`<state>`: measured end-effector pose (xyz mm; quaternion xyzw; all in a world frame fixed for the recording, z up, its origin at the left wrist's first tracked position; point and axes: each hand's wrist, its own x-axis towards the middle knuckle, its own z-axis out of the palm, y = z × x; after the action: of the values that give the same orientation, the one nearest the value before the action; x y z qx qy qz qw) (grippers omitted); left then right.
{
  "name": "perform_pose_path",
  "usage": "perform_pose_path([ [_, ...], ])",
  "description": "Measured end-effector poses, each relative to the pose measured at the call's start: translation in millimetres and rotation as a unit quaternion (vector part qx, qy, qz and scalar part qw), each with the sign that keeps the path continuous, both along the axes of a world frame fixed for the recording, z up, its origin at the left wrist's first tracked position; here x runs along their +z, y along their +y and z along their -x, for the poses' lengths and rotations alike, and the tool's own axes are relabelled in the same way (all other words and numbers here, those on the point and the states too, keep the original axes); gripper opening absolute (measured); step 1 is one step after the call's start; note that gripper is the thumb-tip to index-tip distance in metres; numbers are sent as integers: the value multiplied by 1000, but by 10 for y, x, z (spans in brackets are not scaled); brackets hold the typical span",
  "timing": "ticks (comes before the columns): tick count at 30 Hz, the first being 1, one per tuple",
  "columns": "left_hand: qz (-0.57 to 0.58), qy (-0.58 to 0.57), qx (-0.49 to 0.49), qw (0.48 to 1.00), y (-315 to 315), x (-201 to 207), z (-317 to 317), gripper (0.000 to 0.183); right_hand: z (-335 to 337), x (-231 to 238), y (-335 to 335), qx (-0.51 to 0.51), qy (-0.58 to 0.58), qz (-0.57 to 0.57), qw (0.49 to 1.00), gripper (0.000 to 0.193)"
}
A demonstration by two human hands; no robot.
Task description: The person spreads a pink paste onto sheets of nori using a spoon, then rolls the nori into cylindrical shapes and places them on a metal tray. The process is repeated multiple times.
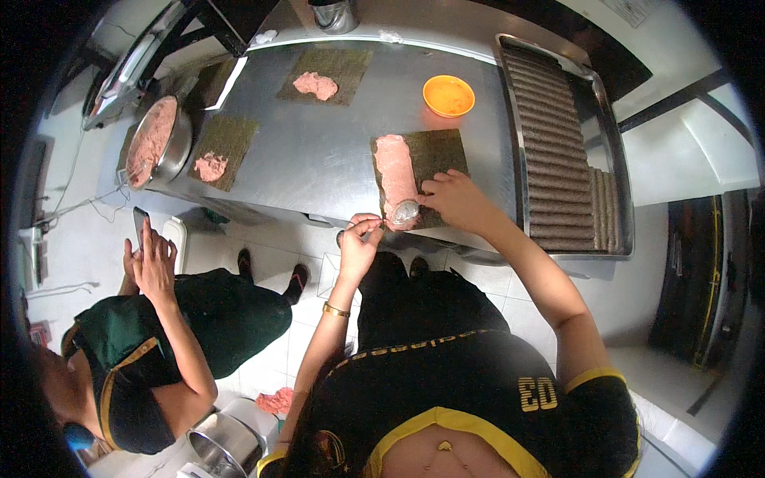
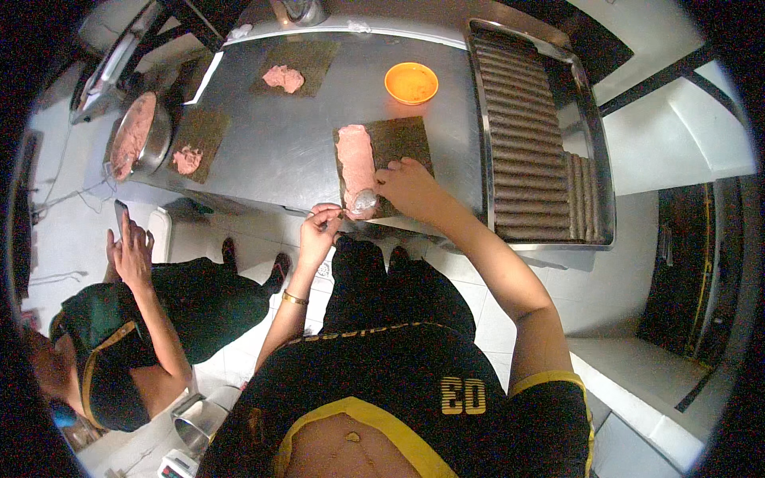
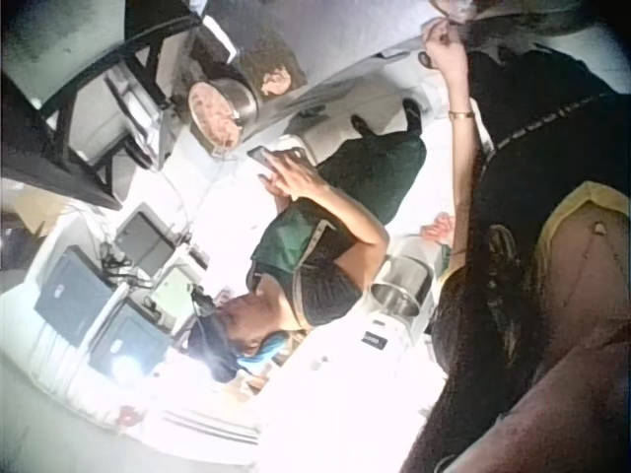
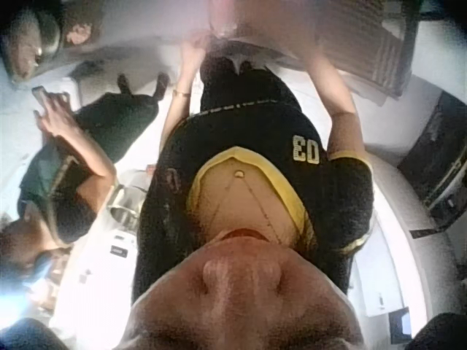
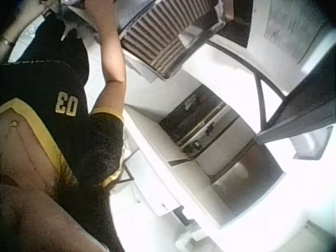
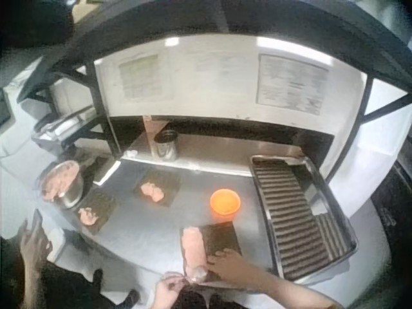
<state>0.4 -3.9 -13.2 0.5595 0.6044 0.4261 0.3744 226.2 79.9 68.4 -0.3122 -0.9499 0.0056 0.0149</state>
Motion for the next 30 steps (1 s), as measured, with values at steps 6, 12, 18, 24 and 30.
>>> perform_pose_path([
  [6,30,32,23,999,23,43,-79,13,24,-168,391,-37,38,-47,997,34],
  [12,1,44,12,999,47,80,-68,9,99,-40,650,-107,86,-44,990,34],
  [18,0,39,-2,999,56,59,-24,11,-47,3,21,-26,19,21,999,32],
  [24,18,48,-16,999,54,68,-16,9,-124,0,-281,-66,8,38,997,28],
  [30,33,24,-20,999,63,-17,13,11,-245,76,-327,-79,-12,46,996,21],
])
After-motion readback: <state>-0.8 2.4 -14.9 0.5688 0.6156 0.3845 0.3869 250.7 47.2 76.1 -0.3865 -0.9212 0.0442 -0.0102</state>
